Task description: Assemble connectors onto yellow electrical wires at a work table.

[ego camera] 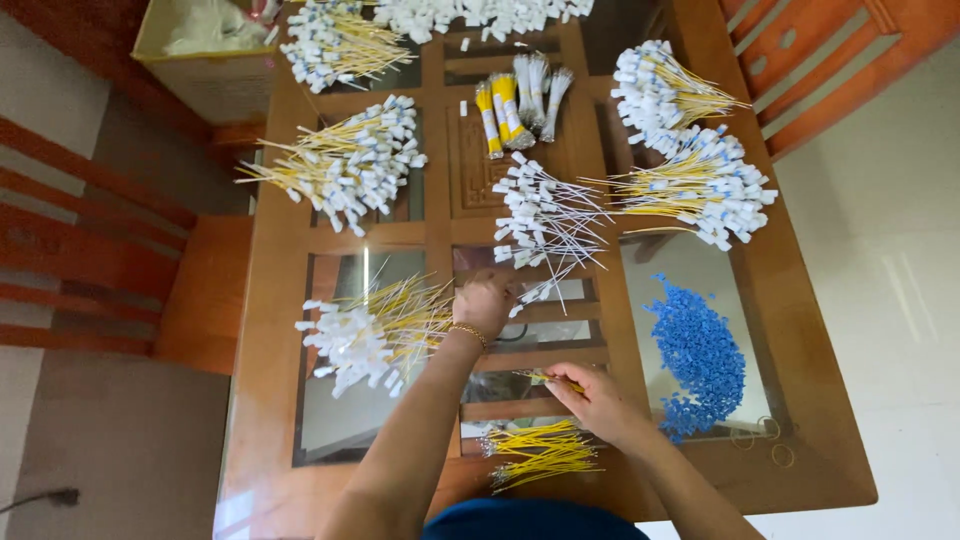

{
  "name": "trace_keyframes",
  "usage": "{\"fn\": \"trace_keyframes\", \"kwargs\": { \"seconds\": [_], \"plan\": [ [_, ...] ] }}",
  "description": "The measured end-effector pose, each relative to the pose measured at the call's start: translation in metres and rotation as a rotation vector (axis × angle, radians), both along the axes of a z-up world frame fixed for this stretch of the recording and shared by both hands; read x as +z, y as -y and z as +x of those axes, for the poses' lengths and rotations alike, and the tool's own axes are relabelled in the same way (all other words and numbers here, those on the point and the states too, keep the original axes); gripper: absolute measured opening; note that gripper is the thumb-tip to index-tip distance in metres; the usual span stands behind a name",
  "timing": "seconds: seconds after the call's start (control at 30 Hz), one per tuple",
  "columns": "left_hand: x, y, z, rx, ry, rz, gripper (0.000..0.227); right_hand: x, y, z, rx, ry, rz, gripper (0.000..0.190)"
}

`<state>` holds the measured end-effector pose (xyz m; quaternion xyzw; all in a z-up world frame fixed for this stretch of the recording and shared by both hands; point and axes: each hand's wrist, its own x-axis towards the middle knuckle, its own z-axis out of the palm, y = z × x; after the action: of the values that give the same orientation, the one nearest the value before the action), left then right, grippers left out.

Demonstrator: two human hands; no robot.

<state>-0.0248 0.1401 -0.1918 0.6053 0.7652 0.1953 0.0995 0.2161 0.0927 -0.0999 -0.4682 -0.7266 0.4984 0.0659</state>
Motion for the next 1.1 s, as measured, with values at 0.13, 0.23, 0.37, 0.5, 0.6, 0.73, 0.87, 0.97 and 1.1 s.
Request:
{"fn": "trace_keyframes", "kwargs": {
  "seconds": [0.13, 0.23, 0.37, 0.5, 0.6, 0.73, 0.87, 0.97, 1.1],
  "plan": [
    [-0.032, -0.001, -0.003, 0.009, 0.021, -0.304, 0.029, -0.005, -0.009, 0.008, -0.083, -0.035, -0.108, 0.018],
    [-0.04, 0.008, -0.012, -0.042, -0.168, -0.321, 0.023, -0.024, -0.011, 0.012, -0.275, -0.384, -0.194, 0.016],
    [-0.036, 0.013, -0.009, 0.029, -0.193, -0.136, 0.011, 0.002, -0.025, -0.004, -0.275, -0.477, -0.24, 0.016],
    [0.073, 0.042, -0.007, 0.097, 0.218, 0.208, 0.019, 0.02, -0.033, -0.011, -0.189, -0.443, -0.162, 0.02],
    [0.121, 0.072, -0.005, 0.112, 0.452, 0.228, 0.014, 0.027, -0.033, -0.013, -0.152, -0.45, -0.091, 0.02],
    [0.174, 0.108, 0.005, 0.041, 0.644, 0.257, 0.013, 0.07, -0.027, -0.024, -0.057, -0.217, 0.137, 0.018],
    [0.173, 0.117, 0.012, -0.019, 0.829, 0.274, 0.014, 0.101, -0.016, -0.032, 0.045, -0.044, 0.291, 0.016],
    [0.169, 0.121, 0.017, 0.002, 1.079, 0.235, 0.015, 0.104, -0.013, -0.03, 0.065, -0.069, 0.305, 0.018],
    [0.161, 0.121, 0.024, 0.045, 1.4, 0.153, 0.021, 0.096, -0.014, -0.024, 0.038, -0.164, 0.224, 0.02]
  ]
}}
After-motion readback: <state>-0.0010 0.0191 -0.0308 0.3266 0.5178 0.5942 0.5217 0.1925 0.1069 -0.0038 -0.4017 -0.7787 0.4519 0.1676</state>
